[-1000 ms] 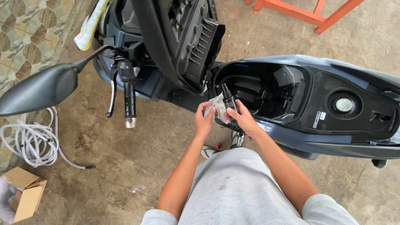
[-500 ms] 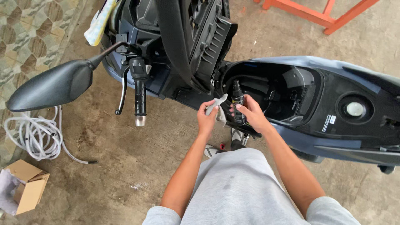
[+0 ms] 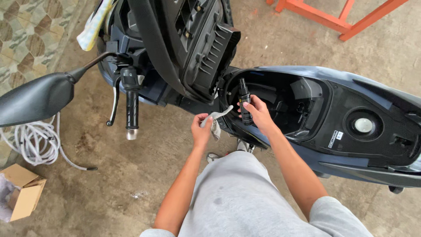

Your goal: The person cleans the interior of a scooter's storage compartment using a spray bottle and a white cloth. They spray the plastic surfaces and wipe them down, focusing on the edges and corners of the storage area.

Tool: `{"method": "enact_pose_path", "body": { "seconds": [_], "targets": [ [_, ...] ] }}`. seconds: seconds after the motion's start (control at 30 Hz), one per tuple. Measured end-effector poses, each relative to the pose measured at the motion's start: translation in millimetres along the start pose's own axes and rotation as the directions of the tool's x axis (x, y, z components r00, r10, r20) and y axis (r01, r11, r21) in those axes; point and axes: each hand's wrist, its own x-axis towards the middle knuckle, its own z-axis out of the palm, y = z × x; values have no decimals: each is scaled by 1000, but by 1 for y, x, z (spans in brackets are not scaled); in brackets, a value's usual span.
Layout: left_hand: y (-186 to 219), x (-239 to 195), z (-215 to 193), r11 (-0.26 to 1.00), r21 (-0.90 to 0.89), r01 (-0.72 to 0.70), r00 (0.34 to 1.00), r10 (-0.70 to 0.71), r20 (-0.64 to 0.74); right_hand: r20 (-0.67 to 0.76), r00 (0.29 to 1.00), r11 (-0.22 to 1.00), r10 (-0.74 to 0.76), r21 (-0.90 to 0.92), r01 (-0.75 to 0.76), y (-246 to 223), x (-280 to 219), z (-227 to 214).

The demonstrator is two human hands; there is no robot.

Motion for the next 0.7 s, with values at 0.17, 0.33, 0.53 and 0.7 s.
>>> {"method": "enact_pose_path", "body": {
  "seconds": [0.17, 0.33, 0.53, 0.7],
  "targets": [
    [12, 3, -10, 999, -16, 32, 999, -32, -18, 18, 999, 999, -30, 27, 30, 9, 11, 12],
    [13, -5, -19, 999, -17, 27, 999, -27, -21, 2, 1000, 1000, -3, 16, 3, 13, -1, 17],
    [11, -9, -22, 998, -14, 59, 998, -59, 14, -57, 998, 1000, -12, 9, 12, 10, -22, 20],
    [10, -14, -18, 998, -11, 69, 995, -68, 69, -114, 993, 1000, -16, 11, 17, 17, -42, 14]
  ]
}}
